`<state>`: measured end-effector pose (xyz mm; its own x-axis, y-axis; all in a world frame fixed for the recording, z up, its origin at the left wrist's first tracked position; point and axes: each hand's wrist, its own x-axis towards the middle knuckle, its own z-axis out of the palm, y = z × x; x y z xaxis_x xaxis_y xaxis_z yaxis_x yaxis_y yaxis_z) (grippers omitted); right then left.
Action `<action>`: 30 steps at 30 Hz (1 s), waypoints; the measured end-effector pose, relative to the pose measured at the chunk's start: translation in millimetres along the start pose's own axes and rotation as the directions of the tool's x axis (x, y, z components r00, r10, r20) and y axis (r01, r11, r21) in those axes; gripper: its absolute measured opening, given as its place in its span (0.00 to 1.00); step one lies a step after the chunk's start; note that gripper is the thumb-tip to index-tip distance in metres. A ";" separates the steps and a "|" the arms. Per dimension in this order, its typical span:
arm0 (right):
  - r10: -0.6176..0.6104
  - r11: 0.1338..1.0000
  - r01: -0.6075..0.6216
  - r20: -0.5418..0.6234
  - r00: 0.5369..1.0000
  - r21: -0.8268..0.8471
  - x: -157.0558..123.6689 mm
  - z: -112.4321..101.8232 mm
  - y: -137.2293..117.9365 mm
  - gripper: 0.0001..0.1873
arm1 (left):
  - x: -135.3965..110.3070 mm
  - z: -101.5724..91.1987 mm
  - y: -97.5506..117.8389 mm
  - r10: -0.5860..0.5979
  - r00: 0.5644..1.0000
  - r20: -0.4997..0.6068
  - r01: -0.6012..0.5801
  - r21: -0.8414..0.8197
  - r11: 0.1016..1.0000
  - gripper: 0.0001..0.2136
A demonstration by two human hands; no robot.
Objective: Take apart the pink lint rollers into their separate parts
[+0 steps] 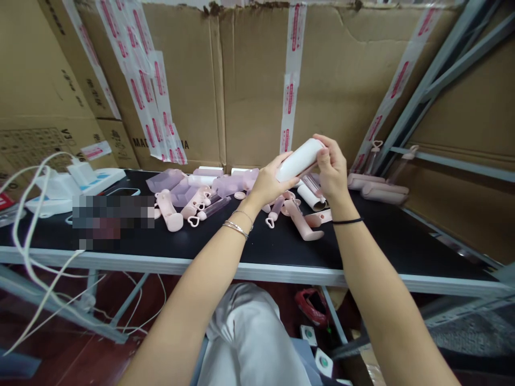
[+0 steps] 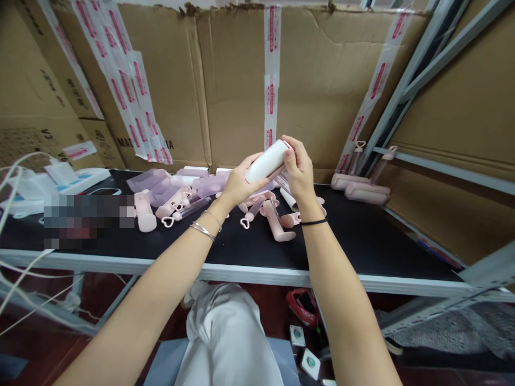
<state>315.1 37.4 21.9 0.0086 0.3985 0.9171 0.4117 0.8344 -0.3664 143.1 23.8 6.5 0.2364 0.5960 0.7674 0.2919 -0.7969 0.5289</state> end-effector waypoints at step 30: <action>0.122 0.786 0.507 0.894 0.432 -0.352 50.4 -25.2 -77.2 0.12 | 4.9 -15.0 -9.8 0.128 0.960 0.249 -0.209 0.329 0.921 0.21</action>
<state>306.7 -16.6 100.3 -0.7605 0.6141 0.2111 0.6493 0.7242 0.2324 127.5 33.0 10.5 0.4952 0.4944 0.7144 0.5243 -0.8257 0.2080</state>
